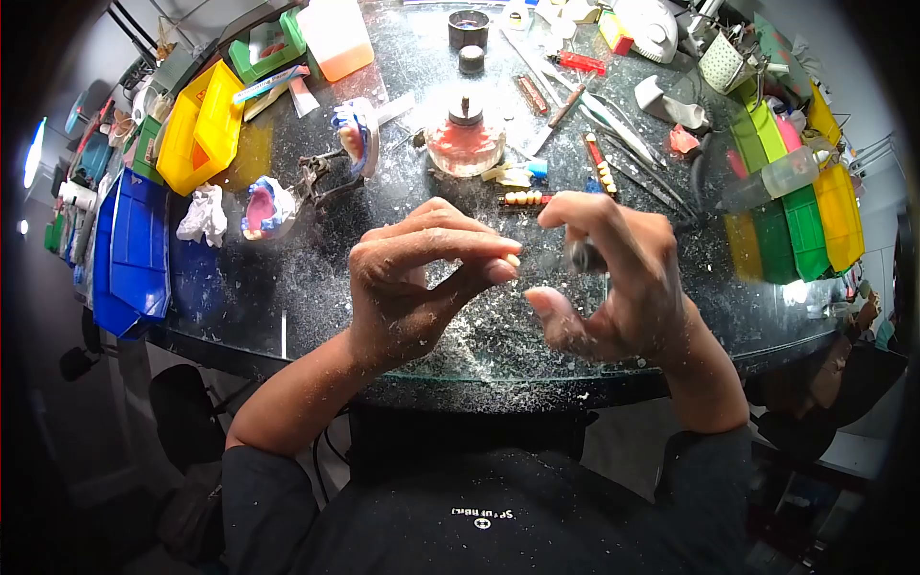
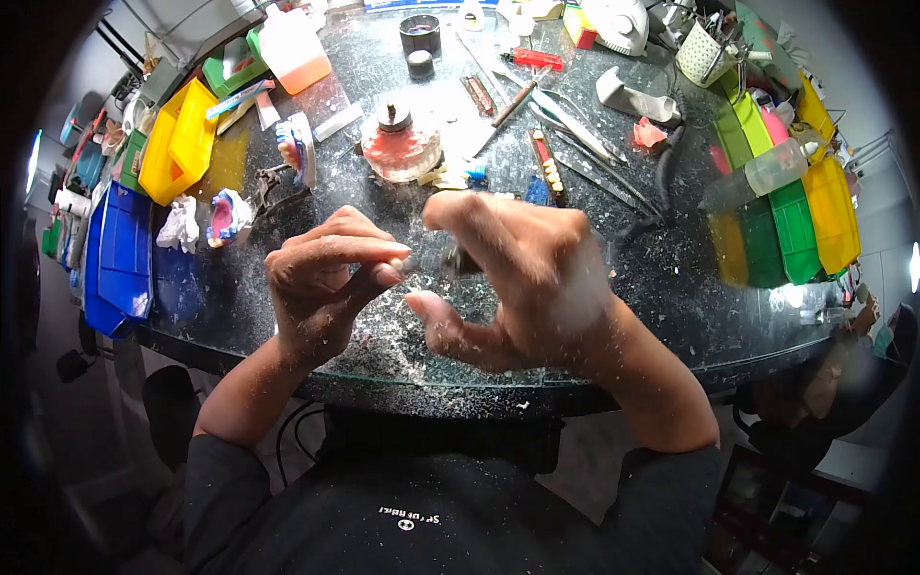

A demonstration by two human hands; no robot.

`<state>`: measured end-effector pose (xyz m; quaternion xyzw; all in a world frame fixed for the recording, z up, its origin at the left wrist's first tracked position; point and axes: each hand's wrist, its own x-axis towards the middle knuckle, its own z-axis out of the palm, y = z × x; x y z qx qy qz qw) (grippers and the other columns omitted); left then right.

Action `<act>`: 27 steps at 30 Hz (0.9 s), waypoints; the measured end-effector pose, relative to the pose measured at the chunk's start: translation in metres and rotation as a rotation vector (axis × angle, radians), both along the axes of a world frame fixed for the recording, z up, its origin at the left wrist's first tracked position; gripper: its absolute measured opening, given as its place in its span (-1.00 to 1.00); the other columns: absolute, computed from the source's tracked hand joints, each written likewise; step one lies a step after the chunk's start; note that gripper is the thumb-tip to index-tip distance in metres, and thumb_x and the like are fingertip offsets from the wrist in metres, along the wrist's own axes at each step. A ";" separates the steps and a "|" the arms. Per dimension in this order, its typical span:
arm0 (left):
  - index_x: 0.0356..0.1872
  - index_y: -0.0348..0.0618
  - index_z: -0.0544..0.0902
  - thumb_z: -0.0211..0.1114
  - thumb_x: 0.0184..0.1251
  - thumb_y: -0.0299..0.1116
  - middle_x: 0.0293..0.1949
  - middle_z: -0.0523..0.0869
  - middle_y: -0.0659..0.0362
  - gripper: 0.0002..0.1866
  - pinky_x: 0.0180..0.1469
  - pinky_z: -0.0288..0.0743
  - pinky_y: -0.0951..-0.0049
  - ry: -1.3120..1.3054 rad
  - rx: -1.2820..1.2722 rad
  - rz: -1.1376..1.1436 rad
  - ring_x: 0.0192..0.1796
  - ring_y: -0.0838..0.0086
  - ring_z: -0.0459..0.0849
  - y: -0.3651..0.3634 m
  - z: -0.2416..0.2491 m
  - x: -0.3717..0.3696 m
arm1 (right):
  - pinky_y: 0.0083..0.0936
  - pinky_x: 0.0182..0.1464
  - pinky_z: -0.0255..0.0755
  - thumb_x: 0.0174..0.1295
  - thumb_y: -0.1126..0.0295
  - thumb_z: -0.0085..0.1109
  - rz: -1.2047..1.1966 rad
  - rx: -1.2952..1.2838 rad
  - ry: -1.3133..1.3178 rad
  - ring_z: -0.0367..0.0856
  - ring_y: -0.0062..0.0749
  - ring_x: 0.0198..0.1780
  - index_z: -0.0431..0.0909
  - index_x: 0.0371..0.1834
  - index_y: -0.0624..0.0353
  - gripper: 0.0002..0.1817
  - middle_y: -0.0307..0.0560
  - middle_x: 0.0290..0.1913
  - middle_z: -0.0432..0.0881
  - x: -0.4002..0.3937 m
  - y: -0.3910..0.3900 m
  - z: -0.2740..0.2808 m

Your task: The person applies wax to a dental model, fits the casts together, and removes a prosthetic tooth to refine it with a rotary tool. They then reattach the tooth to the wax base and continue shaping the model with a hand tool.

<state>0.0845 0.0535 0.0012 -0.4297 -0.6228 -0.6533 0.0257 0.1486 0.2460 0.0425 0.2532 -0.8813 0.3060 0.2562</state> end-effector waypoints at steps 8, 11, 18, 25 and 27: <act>-0.27 -0.26 0.72 0.44 0.07 -0.49 -0.40 0.72 0.15 -0.82 -0.26 0.45 0.50 0.185 -0.035 0.086 -0.32 0.45 0.61 -0.002 0.002 0.001 | -0.40 -0.62 0.41 -0.02 -0.08 0.37 -0.128 0.207 -0.121 0.53 -0.28 -0.64 0.39 -0.64 0.15 -0.47 -0.12 -0.67 0.42 0.002 -0.001 -0.001; -0.27 -0.25 0.72 0.44 0.07 -0.48 -0.40 0.72 0.16 -0.82 -0.26 0.45 0.50 0.171 -0.031 0.090 -0.32 0.45 0.61 -0.002 0.002 0.002 | -0.39 -0.61 0.41 -0.01 -0.08 0.36 -0.135 0.214 -0.136 0.55 -0.28 -0.63 0.38 -0.64 0.14 -0.48 -0.13 -0.67 0.42 0.002 -0.001 -0.001; -0.25 -0.18 0.75 0.48 0.00 -0.50 -0.37 0.74 0.16 -0.77 -0.24 0.48 0.48 0.161 0.005 0.080 -0.33 0.45 0.66 -0.002 0.001 0.002 | -0.40 -0.60 0.43 -0.02 -0.11 0.36 -0.134 0.222 -0.134 0.56 -0.29 -0.62 0.40 -0.63 0.15 -0.46 -0.14 -0.66 0.43 0.002 -0.001 -0.002; -0.24 -0.18 0.75 0.47 0.01 -0.53 -0.35 0.75 0.16 -0.77 -0.24 0.49 0.47 0.103 0.001 0.057 -0.31 0.44 0.66 -0.003 0.000 0.003 | -0.40 -0.61 0.43 -0.01 -0.12 0.35 -0.150 0.229 -0.179 0.56 -0.28 -0.64 0.40 -0.63 0.16 -0.45 -0.12 -0.68 0.44 0.002 -0.002 0.000; -0.24 -0.19 0.74 0.47 0.01 -0.54 -0.34 0.75 0.15 -0.77 -0.23 0.49 0.48 0.078 0.015 0.045 -0.30 0.44 0.66 -0.002 0.000 0.003 | -0.39 -0.61 0.44 0.00 -0.12 0.34 -0.144 0.191 -0.149 0.56 -0.27 -0.65 0.40 -0.63 0.16 -0.45 -0.12 -0.68 0.45 0.002 -0.001 -0.002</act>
